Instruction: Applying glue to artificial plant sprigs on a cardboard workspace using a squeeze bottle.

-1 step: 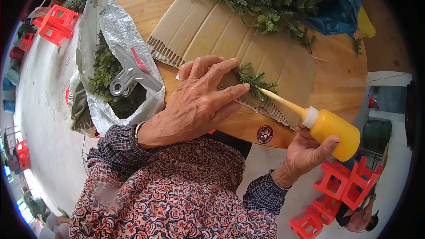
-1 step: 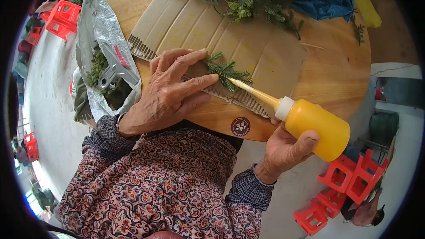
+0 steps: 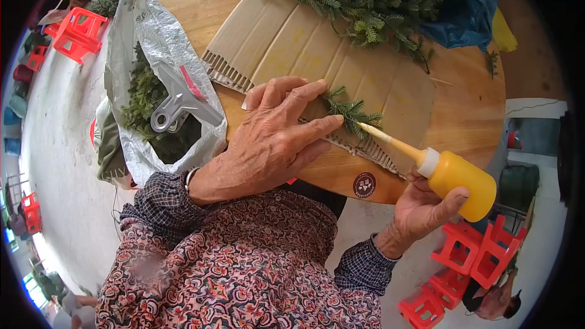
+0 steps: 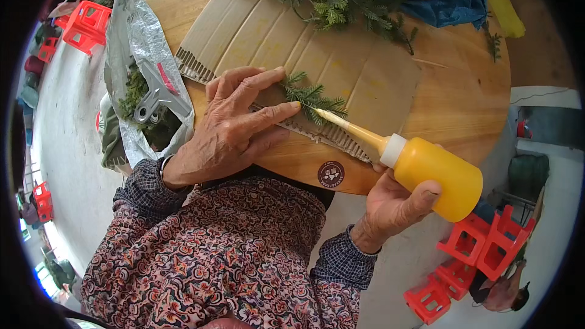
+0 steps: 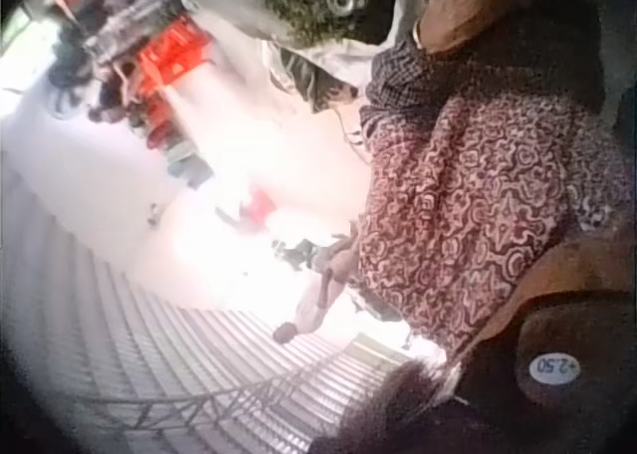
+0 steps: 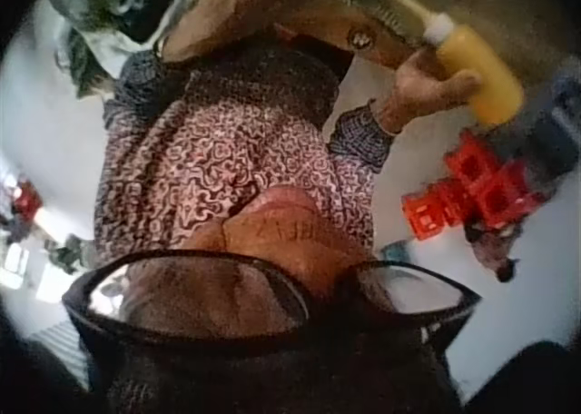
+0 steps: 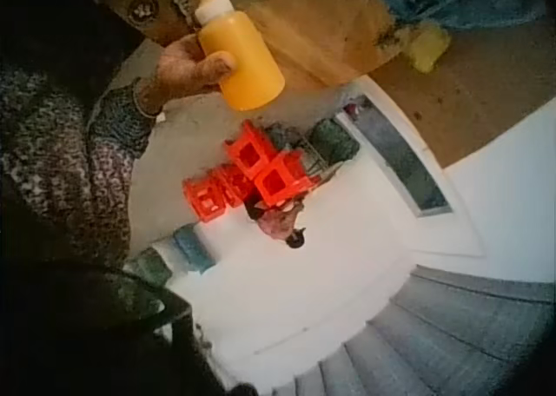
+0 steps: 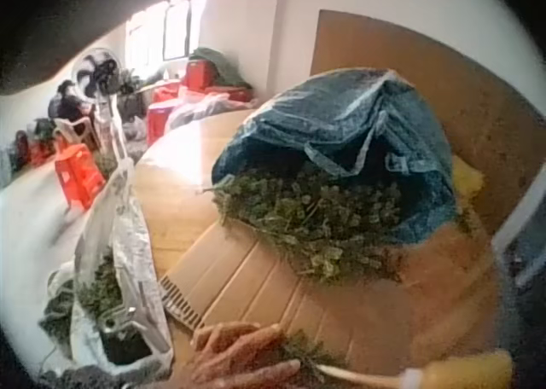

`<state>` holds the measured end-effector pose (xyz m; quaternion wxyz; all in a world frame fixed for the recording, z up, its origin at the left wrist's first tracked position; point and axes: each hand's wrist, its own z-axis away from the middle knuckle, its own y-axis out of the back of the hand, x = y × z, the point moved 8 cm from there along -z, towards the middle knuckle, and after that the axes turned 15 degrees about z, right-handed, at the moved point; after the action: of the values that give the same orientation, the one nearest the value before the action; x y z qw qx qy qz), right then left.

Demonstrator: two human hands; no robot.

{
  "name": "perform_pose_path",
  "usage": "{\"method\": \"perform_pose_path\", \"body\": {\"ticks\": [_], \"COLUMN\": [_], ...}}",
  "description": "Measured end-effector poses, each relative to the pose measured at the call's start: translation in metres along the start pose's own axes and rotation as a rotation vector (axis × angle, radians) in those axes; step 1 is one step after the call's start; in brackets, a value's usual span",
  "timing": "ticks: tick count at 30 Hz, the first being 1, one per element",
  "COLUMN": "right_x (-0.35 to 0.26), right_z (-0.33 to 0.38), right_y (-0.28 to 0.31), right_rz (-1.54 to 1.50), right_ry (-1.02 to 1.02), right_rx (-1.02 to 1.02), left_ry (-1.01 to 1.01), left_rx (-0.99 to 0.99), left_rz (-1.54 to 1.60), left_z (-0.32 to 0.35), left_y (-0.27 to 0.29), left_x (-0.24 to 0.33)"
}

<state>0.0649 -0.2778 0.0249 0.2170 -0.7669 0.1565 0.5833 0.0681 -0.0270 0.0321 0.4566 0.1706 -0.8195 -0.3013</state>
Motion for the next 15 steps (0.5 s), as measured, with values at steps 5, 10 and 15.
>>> {"method": "perform_pose_path", "body": {"ticks": [5,10,15], "right_x": [0.004,0.008,0.007], "right_z": [-0.001,-0.002,-0.001], "right_y": [0.001,-0.001,-0.002], "right_rz": [-0.089,-0.011,-0.007], "right_ry": [-0.022,-0.026,-0.022], "right_rx": [0.056,0.031,0.036], "left_ry": [0.005,0.006,0.008], "left_rx": [0.004,0.011,0.007], "left_rz": [-0.005,-0.001,0.004], "left_z": [0.0,0.0,0.0], "left_y": [0.002,0.002,0.002], "left_x": [0.001,0.001,0.001]}}
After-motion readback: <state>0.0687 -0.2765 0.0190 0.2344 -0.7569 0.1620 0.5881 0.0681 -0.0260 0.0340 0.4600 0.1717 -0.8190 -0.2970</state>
